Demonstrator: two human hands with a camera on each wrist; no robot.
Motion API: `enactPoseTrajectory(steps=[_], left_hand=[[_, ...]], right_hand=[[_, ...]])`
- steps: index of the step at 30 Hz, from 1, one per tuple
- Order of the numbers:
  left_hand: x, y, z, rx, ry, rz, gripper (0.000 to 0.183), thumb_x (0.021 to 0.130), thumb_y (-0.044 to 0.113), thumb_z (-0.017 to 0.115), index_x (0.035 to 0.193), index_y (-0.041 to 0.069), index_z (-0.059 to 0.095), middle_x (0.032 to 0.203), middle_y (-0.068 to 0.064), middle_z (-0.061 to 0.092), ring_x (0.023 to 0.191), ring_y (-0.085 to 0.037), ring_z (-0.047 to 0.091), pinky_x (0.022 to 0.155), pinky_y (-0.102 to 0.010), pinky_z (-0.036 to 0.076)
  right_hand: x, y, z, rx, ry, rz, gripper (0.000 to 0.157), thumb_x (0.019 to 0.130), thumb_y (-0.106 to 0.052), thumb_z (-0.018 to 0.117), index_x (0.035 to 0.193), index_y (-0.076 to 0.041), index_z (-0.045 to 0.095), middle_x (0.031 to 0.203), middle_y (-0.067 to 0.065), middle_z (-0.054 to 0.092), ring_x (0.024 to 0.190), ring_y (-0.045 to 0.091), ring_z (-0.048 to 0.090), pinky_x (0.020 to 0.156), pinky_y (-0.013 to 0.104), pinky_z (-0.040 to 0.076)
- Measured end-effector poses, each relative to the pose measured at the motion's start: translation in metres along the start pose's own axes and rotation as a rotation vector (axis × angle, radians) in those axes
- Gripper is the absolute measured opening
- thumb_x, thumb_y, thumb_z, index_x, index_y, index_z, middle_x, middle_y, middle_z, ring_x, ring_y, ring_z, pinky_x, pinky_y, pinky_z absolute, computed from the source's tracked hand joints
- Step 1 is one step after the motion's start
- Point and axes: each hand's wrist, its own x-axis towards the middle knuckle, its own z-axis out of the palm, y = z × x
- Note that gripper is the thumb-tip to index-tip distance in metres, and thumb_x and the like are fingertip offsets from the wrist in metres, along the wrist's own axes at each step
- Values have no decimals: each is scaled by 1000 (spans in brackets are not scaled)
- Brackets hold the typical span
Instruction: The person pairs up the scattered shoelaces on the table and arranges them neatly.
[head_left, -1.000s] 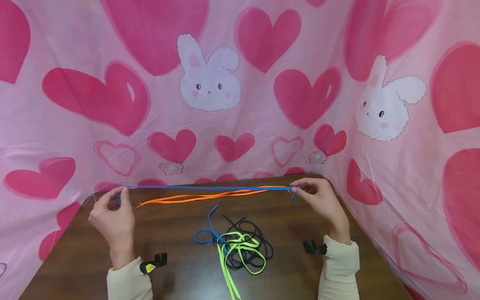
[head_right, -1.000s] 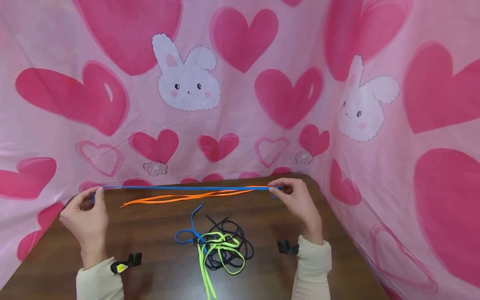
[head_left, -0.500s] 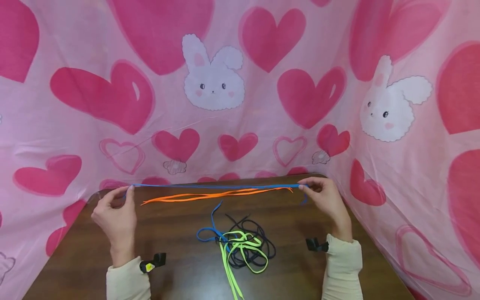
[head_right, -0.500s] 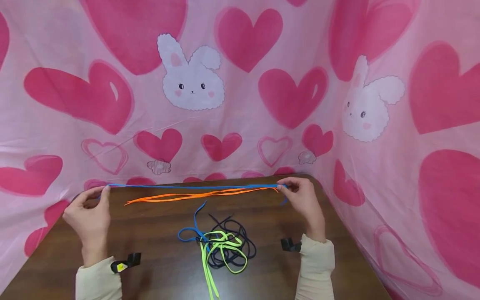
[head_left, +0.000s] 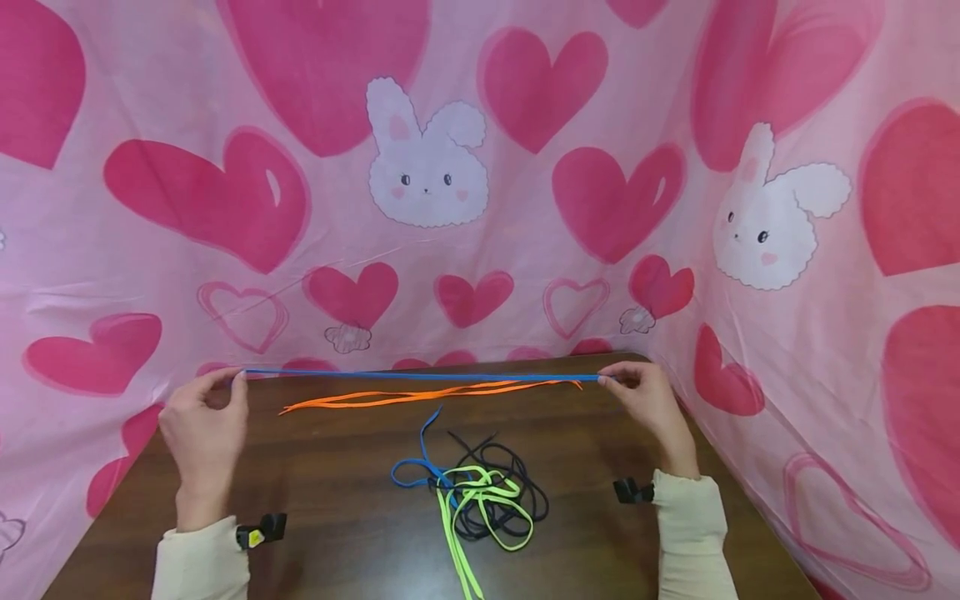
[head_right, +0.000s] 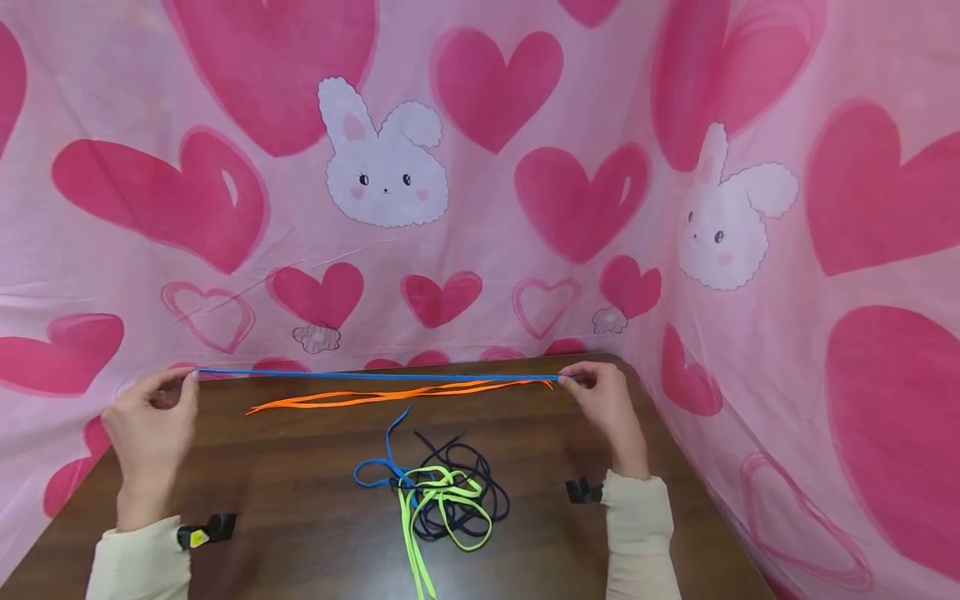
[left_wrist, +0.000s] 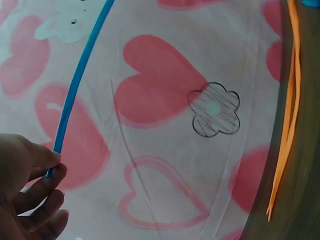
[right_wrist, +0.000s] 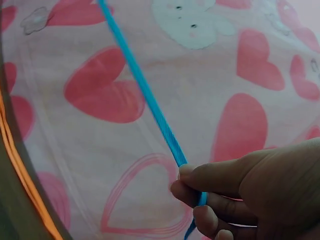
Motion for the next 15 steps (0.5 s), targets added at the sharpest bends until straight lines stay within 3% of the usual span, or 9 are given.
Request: enactPoseTrajectory(steps=[3, 6, 10, 15], left_hand=[[2, -5, -5, 45, -53, 7, 16, 89, 9, 73, 96, -5, 77, 85, -24, 73, 75, -8, 60, 68, -27, 32], [3, -8, -10, 95, -117, 2, 19, 89, 13, 74, 97, -4, 77, 86, -25, 73, 80, -39, 62, 64, -37, 35], [2, -15, -13, 161, -215, -24, 21, 88, 16, 77, 95, -4, 77, 83, -26, 72, 79, -45, 63, 56, -41, 37], [-2, -38, -5, 224, -332, -61, 22, 89, 19, 78, 93, -3, 77, 80, -24, 72, 75, -44, 65, 51, -36, 38]], right_hand=[[3, 5, 3, -36, 6, 15, 17, 93, -13, 74, 102, 1, 77, 91, 16, 75, 74, 21, 57, 64, 27, 51], [6, 11, 7, -84, 41, 47, 20, 92, -19, 76, 98, 0, 78, 85, 12, 74, 72, 21, 56, 62, 29, 49], [9, 22, 16, -127, 77, 84, 21, 90, -22, 79, 91, -1, 78, 75, 8, 71, 66, 20, 54, 57, 30, 45], [14, 37, 30, -124, -10, 65, 13, 93, -12, 73, 96, 0, 78, 86, 13, 74, 75, 22, 61, 67, 34, 53]])
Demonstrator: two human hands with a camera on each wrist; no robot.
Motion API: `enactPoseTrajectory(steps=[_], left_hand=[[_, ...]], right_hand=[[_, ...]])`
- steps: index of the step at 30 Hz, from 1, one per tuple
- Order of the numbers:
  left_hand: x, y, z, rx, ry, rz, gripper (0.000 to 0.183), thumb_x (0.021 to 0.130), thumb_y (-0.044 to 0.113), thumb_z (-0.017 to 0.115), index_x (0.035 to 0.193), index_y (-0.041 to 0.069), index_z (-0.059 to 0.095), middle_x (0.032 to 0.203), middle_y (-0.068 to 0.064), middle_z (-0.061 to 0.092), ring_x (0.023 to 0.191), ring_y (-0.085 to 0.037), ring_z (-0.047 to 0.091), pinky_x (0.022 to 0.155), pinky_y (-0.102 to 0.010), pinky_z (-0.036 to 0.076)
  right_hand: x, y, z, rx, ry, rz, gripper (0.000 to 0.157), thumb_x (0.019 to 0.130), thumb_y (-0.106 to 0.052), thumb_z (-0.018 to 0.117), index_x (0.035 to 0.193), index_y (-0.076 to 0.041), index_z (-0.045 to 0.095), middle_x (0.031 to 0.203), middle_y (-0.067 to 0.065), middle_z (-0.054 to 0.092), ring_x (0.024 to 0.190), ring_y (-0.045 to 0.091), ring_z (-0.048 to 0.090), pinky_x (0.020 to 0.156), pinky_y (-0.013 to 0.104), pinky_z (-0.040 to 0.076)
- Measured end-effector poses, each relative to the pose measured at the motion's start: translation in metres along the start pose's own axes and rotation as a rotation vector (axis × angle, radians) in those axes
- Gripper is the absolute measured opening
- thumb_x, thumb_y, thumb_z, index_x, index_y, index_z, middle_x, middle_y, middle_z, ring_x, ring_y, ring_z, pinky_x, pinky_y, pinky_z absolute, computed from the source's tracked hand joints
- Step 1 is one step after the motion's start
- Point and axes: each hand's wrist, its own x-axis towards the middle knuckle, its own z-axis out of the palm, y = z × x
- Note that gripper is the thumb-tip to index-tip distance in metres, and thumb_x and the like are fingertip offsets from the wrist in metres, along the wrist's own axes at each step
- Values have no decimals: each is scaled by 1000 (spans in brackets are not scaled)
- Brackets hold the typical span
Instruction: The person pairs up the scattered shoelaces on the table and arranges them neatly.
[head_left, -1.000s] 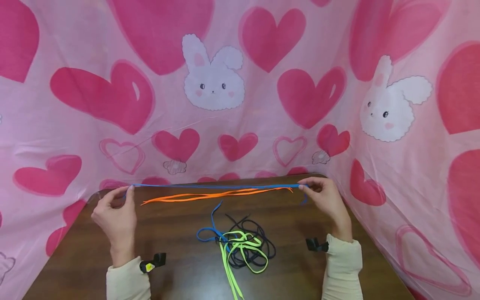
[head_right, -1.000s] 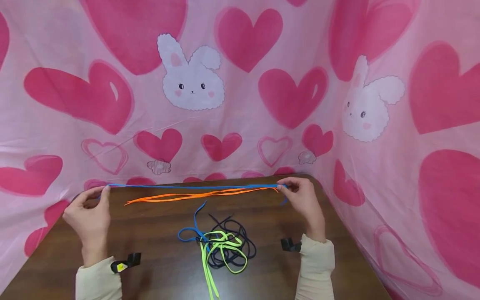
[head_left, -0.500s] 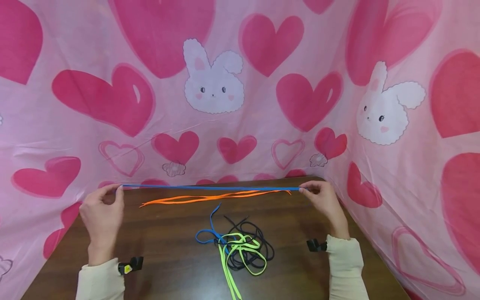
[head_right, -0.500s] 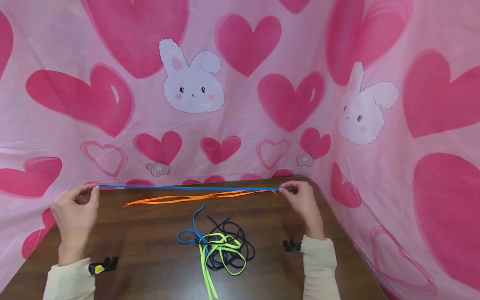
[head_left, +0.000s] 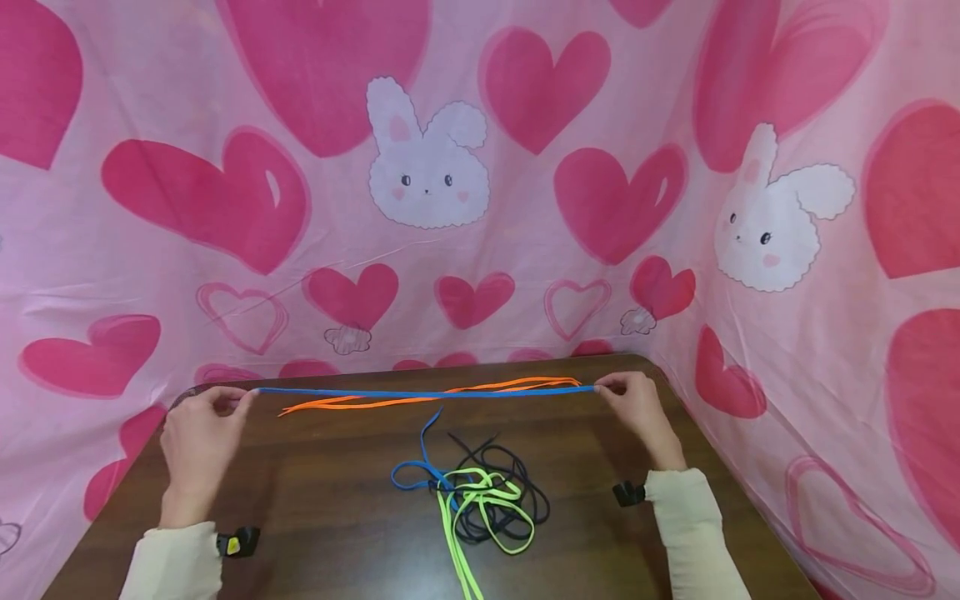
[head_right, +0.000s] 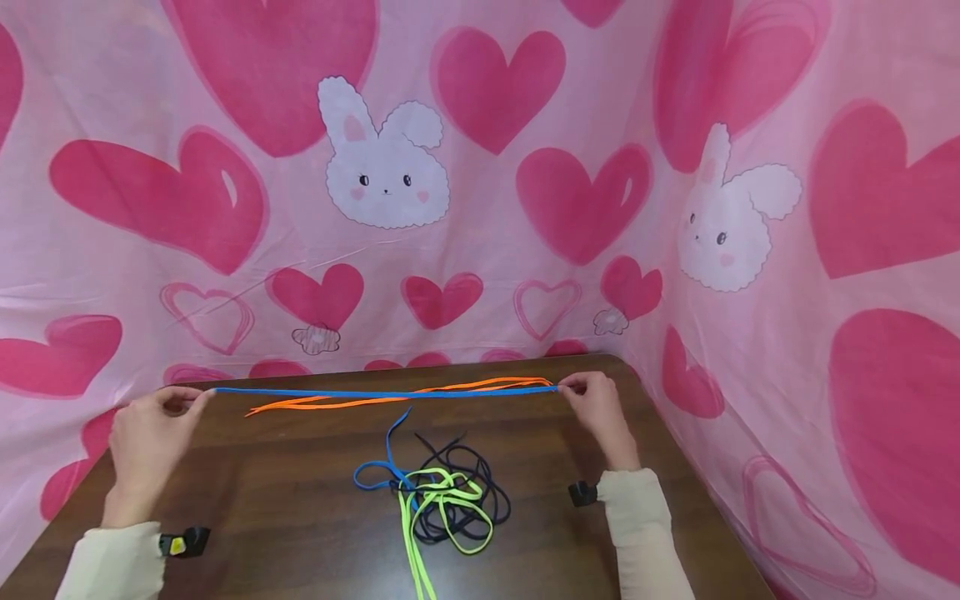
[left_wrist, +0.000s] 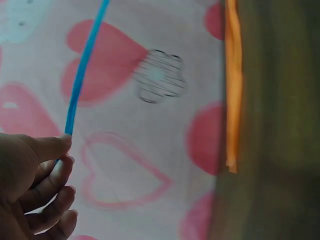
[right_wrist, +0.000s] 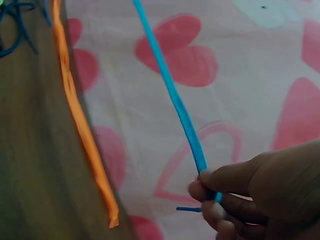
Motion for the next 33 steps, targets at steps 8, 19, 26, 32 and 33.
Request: enactPoseTrajectory(steps=[8, 19, 26, 32, 33], left_hand=[[-2, -48, 33, -50, -258, -61, 20, 95, 17, 72, 95, -3, 76, 83, -19, 74, 66, -11, 59, 58, -26, 42], [1, -73, 61, 3, -412, -90, 19, 94, 15, 70, 93, -3, 75, 80, -14, 72, 71, -26, 59, 57, -33, 42], [11, -80, 71, 51, -413, -145, 22, 92, 19, 72, 91, -2, 76, 85, -20, 73, 72, -34, 62, 51, -37, 42], [14, -86, 83, 68, -406, -157, 24, 92, 24, 72, 86, 1, 77, 88, -22, 73, 78, -43, 65, 50, -40, 42], [15, -86, 84, 71, -411, -162, 24, 92, 24, 71, 86, 1, 77, 89, -23, 73, 78, -43, 65, 50, -41, 43]], right_hand=[[14, 19, 26, -155, -17, 110, 19, 91, -26, 76, 86, -7, 79, 83, 9, 74, 74, 25, 64, 68, 49, 55], [38, 39, 56, -237, -49, 84, 14, 89, -18, 73, 80, -9, 77, 80, 8, 73, 71, 26, 64, 68, 51, 56], [49, 41, 62, -236, -97, 115, 19, 87, -22, 75, 75, -7, 75, 73, 6, 69, 66, 23, 59, 67, 48, 56], [55, 46, 72, -252, -117, 174, 23, 87, -26, 79, 75, -7, 72, 72, 6, 68, 67, 24, 59, 68, 49, 54], [56, 47, 74, -251, -120, 179, 23, 87, -26, 79, 76, -7, 72, 72, 6, 67, 67, 24, 59, 68, 49, 54]])
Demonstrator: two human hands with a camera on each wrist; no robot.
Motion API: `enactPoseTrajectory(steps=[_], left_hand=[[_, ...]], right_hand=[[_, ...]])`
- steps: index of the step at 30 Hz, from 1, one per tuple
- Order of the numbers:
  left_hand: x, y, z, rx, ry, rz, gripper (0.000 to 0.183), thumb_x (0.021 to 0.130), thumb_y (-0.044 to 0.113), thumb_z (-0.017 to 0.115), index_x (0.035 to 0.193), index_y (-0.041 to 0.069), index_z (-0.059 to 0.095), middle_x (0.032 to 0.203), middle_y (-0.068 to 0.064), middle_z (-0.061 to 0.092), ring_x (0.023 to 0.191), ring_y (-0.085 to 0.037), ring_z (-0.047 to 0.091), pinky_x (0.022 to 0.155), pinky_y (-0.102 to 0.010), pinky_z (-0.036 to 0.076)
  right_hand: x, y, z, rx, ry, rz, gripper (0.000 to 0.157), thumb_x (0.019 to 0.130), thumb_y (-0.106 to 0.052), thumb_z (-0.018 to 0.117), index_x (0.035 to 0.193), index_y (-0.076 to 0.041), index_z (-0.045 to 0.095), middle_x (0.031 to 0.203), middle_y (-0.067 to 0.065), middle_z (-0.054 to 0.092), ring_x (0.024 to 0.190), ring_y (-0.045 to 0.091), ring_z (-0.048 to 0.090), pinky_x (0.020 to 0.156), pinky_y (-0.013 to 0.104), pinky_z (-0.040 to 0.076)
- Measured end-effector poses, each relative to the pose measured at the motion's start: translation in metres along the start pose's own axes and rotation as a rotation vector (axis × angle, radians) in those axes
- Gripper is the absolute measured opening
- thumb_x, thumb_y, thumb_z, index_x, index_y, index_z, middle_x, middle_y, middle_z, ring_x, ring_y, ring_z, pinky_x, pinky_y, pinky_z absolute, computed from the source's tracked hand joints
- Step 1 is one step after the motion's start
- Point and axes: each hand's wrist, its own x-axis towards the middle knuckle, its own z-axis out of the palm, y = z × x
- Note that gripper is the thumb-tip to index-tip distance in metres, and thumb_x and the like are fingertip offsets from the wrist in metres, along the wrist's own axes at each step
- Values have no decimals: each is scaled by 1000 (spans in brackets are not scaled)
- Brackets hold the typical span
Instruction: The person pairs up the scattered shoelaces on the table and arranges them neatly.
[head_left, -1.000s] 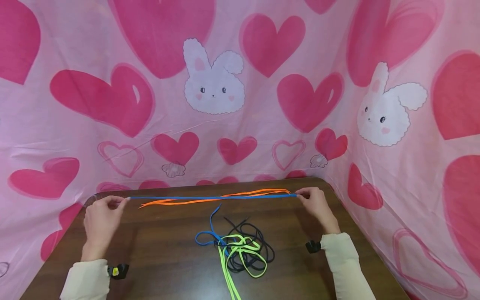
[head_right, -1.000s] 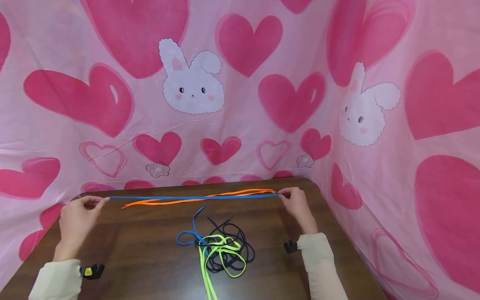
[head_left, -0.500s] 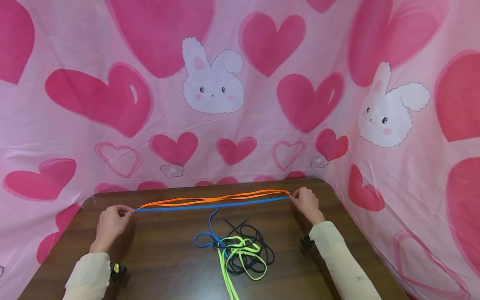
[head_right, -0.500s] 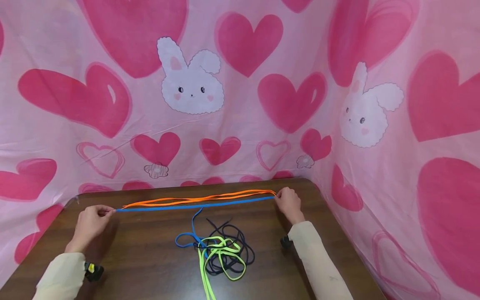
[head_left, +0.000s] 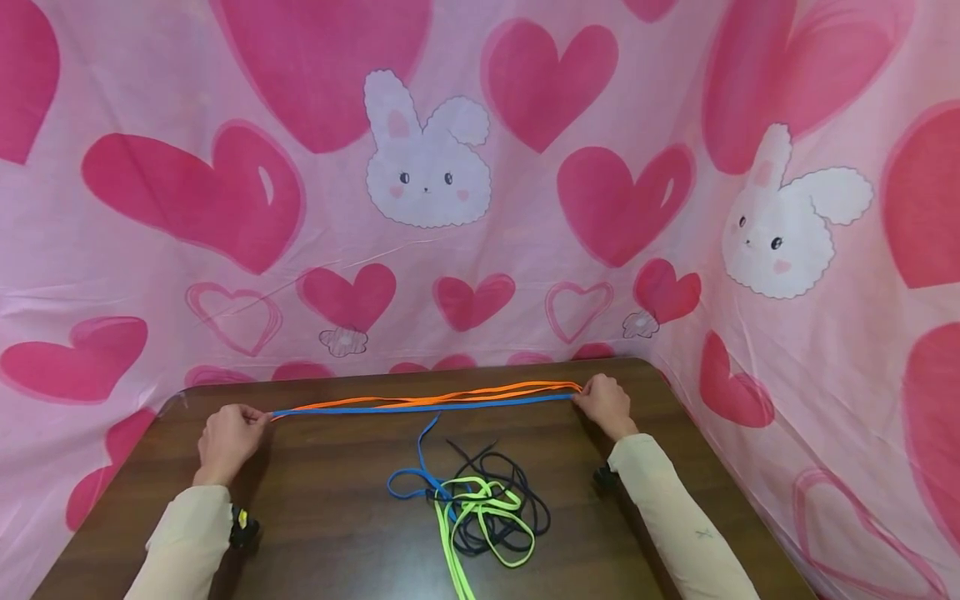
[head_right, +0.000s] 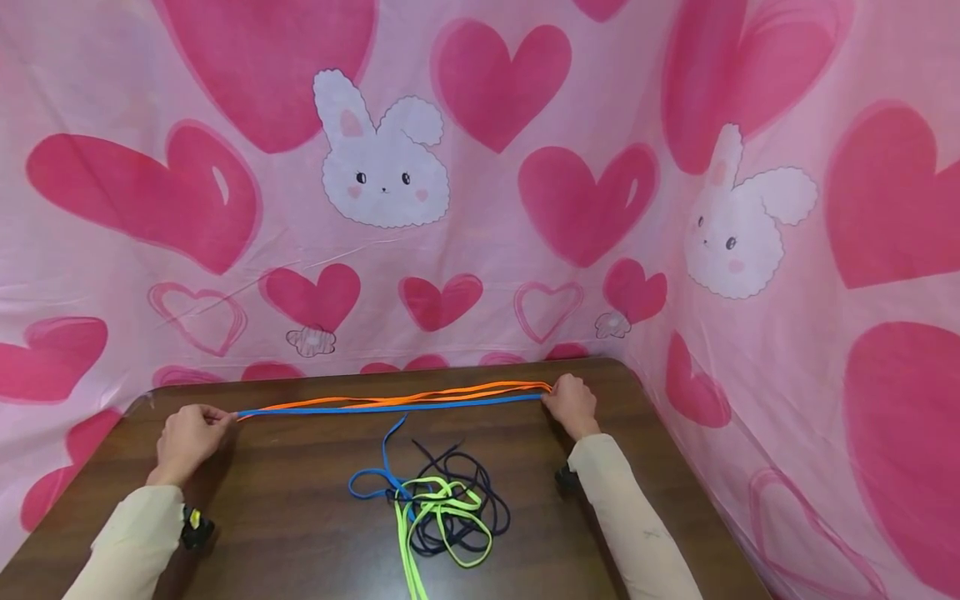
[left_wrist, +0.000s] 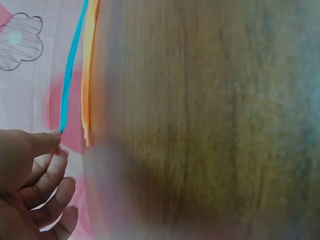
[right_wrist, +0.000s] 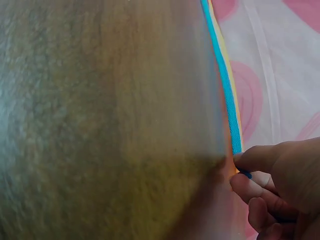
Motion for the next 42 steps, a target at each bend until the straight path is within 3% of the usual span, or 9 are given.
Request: enactPoseTrajectory(steps=[5, 9, 17, 24, 34, 39, 42], left_hand=[[1, -1, 1, 12, -31, -16, 24, 92, 24, 70, 88, 1, 76, 91, -24, 72, 80, -44, 64, 55, -48, 46], [-1, -1, -1, 18, -78, -7, 22, 92, 20, 69, 90, -2, 74, 89, -23, 71, 76, -38, 61, 60, -51, 49], [-11, -2, -5, 24, -174, 11, 18, 89, 18, 71, 88, 0, 71, 82, -16, 66, 71, -28, 55, 58, -43, 45], [-19, -7, -9, 39, -195, 34, 16, 89, 19, 73, 85, 3, 73, 82, -14, 68, 72, -28, 57, 56, -40, 45], [-24, -10, -10, 40, -200, 50, 11, 88, 15, 71, 86, 5, 74, 80, -10, 69, 72, -26, 60, 55, -39, 43], [-23, -9, -8, 46, -186, 87, 10, 87, 14, 70, 87, 5, 73, 81, -11, 69, 73, -27, 61, 57, -42, 45], [-23, -8, -4, 41, -175, 147, 12, 86, 10, 72, 94, 2, 71, 83, -13, 70, 76, -30, 64, 61, -46, 49]], right_hand=[[1, 2, 5, 7, -4, 20, 23, 87, -26, 79, 75, -8, 71, 72, 5, 65, 67, 23, 57, 67, 46, 52], [0, 4, 7, 11, -5, 13, 24, 86, -28, 80, 73, -10, 71, 72, 4, 65, 68, 23, 58, 64, 44, 50], [-7, 10, -1, 43, -33, 8, 24, 85, -26, 81, 72, -10, 71, 71, 3, 65, 67, 21, 56, 59, 36, 45], [-16, 14, -7, 52, -83, -4, 23, 85, -24, 81, 71, -10, 71, 70, 2, 64, 66, 20, 55, 55, 32, 43], [-17, 22, -10, 47, -95, -41, 7, 86, -15, 78, 82, -9, 76, 81, 4, 70, 73, 21, 60, 66, 43, 51], [-19, 22, -9, 62, -100, -32, 5, 89, -12, 75, 87, -7, 75, 83, 5, 69, 75, 22, 60, 67, 43, 51], [-19, 22, -7, 69, -99, -32, 5, 89, -12, 75, 87, -7, 74, 84, 5, 68, 75, 22, 60, 68, 42, 51]])
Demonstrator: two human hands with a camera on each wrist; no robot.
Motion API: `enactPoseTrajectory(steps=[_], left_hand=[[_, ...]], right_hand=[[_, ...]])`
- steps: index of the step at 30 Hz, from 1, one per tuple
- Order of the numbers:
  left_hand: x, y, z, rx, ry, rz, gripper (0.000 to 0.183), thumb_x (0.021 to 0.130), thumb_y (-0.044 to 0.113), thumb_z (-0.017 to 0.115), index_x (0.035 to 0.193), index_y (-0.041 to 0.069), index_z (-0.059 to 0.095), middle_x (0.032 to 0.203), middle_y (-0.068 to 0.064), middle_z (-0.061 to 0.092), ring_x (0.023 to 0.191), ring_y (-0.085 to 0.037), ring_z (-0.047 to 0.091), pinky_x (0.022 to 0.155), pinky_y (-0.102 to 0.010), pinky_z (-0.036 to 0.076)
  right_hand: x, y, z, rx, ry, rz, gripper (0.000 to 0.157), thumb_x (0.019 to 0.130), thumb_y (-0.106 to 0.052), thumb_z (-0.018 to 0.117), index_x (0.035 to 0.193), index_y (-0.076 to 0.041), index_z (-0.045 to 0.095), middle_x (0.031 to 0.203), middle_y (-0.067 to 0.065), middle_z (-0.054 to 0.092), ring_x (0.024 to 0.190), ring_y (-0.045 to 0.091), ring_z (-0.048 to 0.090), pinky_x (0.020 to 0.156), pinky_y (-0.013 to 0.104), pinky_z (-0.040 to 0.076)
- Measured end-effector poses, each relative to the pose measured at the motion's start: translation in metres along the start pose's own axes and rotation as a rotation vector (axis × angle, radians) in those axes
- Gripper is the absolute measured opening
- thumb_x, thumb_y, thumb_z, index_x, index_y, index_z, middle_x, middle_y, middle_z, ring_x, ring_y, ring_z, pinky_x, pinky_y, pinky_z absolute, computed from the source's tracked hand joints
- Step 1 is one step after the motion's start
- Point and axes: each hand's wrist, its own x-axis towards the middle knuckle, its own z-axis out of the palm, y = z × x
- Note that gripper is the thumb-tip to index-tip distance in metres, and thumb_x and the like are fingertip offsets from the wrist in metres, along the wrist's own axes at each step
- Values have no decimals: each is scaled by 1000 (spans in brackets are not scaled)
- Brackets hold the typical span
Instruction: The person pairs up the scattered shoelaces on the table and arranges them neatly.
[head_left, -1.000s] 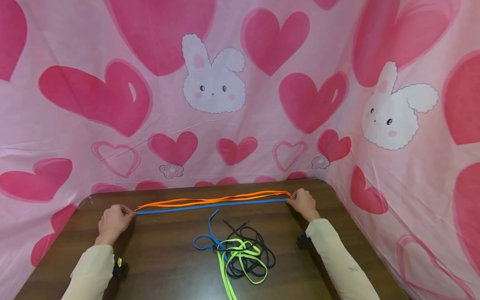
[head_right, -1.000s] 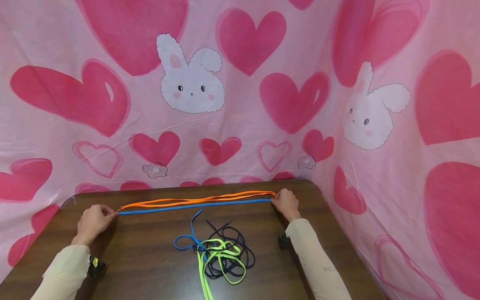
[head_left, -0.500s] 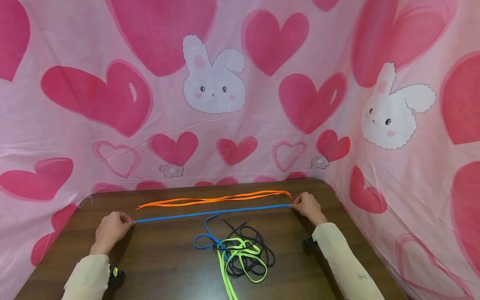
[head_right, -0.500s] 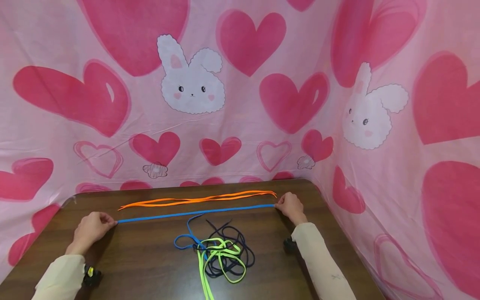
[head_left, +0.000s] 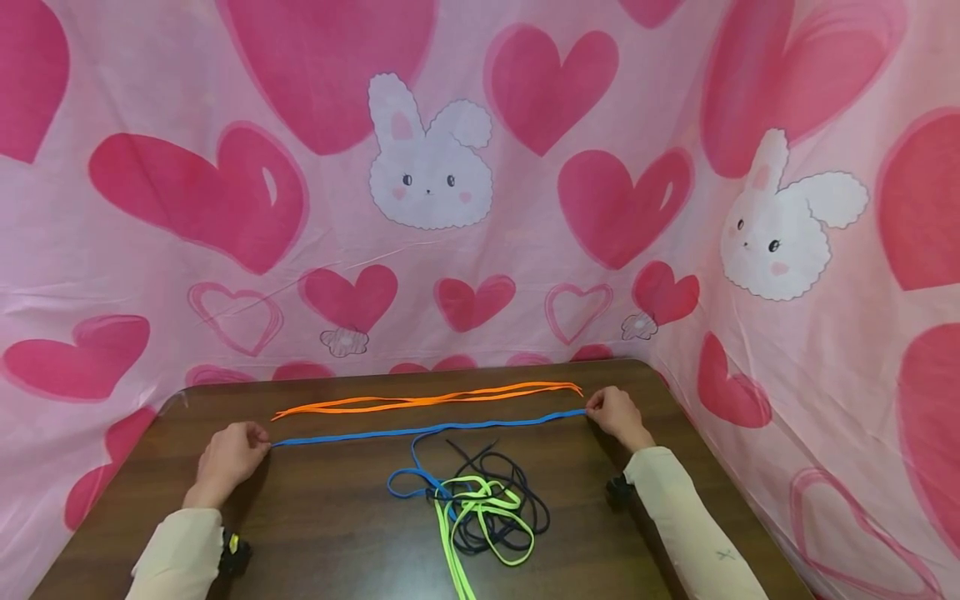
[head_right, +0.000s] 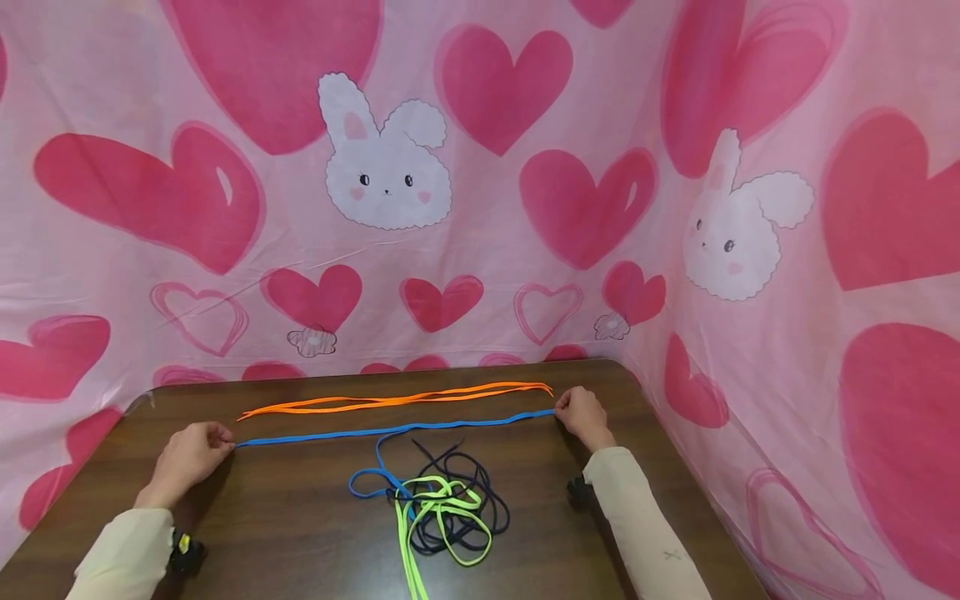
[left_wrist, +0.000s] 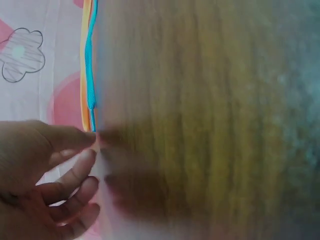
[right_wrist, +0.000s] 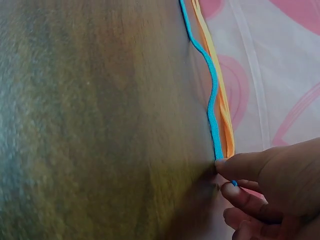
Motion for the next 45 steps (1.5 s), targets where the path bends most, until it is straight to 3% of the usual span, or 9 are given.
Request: enactPoseTrajectory(steps=[4, 7, 10, 17, 30, 33, 38, 45], left_hand=[[2, 2, 6, 16, -3, 105, 15, 85, 6, 75, 98, 0, 71, 88, -15, 73, 80, -33, 66, 70, -52, 53], [4, 4, 7, 46, -18, 137, 4, 87, 6, 74, 89, 4, 71, 83, -11, 71, 74, -28, 62, 66, -48, 52], [6, 6, 5, 89, -20, 146, 6, 88, 5, 71, 82, 7, 70, 77, -7, 67, 70, -25, 58, 60, -43, 47], [9, 3, 1, 145, -20, 149, 10, 89, 4, 68, 80, 6, 68, 76, -10, 66, 69, -28, 60, 57, -47, 47], [8, 2, 1, 99, -17, 131, 6, 88, 6, 72, 82, 6, 71, 79, -10, 69, 70, -27, 60, 62, -50, 50], [6, 5, 2, 94, 33, 171, 1, 86, 3, 73, 85, 3, 72, 83, -14, 71, 75, -34, 64, 69, -55, 53], [0, 22, 7, 19, 105, 250, 13, 84, 0, 74, 97, -2, 74, 94, -20, 70, 86, -40, 67, 79, -61, 54], [-10, 77, 23, -93, -61, 352, 16, 89, 3, 75, 105, 1, 75, 98, -9, 74, 88, -26, 69, 82, -51, 58]], right_hand=[[1, -1, 2, 2, 2, 0, 6, 90, -13, 75, 87, -7, 74, 83, 5, 68, 75, 21, 60, 68, 41, 51], [1, -3, 2, 4, 4, -4, 7, 90, -13, 75, 87, -7, 74, 83, 5, 68, 74, 21, 60, 67, 40, 50], [1, -4, 3, 10, 5, -1, 7, 90, -13, 75, 87, -7, 74, 83, 5, 69, 74, 21, 60, 68, 40, 51], [0, -4, 3, 18, -3, 14, 8, 91, -13, 73, 87, -6, 73, 82, 6, 67, 74, 21, 59, 69, 42, 51], [1, -5, 2, 1, 12, 19, 8, 90, -14, 75, 88, -7, 72, 83, 6, 68, 75, 22, 60, 68, 42, 49], [1, -6, 0, -5, 5, 14, 9, 89, -14, 76, 91, -6, 73, 86, 8, 69, 77, 23, 61, 70, 43, 51], [-3, -13, -13, -3, 9, -1, 14, 88, -15, 76, 95, -3, 73, 88, 10, 70, 79, 25, 63, 72, 46, 53], [-15, -59, -21, 39, -3, -92, 14, 90, -16, 74, 97, -3, 73, 86, 7, 70, 75, 20, 62, 72, 42, 53]])
